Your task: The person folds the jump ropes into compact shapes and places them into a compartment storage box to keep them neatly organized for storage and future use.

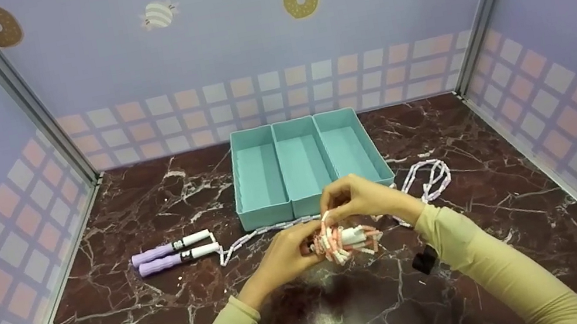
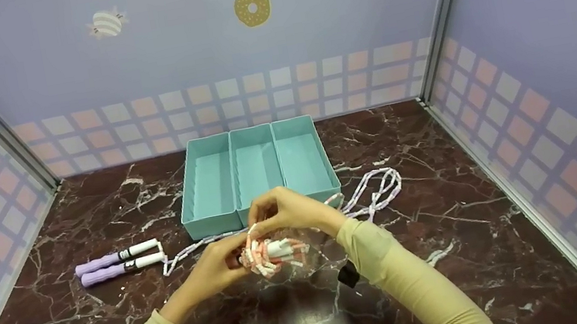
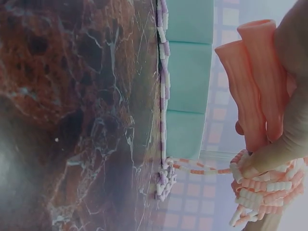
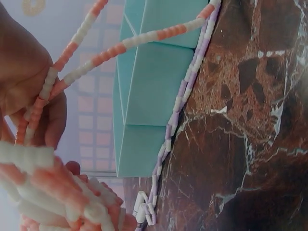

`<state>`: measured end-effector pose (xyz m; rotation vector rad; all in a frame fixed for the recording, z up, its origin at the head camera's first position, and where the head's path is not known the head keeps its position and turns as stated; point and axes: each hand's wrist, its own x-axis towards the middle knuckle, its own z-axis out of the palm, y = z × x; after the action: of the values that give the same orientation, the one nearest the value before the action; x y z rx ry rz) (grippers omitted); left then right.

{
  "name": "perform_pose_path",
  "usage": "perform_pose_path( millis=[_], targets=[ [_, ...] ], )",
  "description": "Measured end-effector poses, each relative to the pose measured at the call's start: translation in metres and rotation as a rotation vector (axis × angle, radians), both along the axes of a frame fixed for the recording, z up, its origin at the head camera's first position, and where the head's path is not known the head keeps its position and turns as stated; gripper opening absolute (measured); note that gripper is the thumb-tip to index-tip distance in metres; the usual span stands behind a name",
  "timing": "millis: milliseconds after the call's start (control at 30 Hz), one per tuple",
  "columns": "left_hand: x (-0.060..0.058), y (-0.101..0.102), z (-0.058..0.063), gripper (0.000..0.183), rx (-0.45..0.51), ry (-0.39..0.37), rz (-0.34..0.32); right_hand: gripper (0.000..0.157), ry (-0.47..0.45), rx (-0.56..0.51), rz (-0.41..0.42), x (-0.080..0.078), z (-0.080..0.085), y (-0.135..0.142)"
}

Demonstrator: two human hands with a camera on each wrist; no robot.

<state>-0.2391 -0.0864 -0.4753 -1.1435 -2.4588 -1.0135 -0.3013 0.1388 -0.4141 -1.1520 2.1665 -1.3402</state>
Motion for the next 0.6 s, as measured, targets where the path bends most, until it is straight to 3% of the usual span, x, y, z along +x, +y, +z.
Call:
perform_pose_path(
  millis=[300,600],
  targets=[
    [-0.006,0.0,0.001,0.053,0.138,-0.036,-0.01,0.019,-0.053,-0.058,-0.129,-0.007,-0.007,-0.004],
    [-0.017,0.0,0.006,0.054,0.299,-0.172,-0.006,0.021,-0.076,-0.184,-0.209,-0.02,-0.012,-0.005]
  ],
)
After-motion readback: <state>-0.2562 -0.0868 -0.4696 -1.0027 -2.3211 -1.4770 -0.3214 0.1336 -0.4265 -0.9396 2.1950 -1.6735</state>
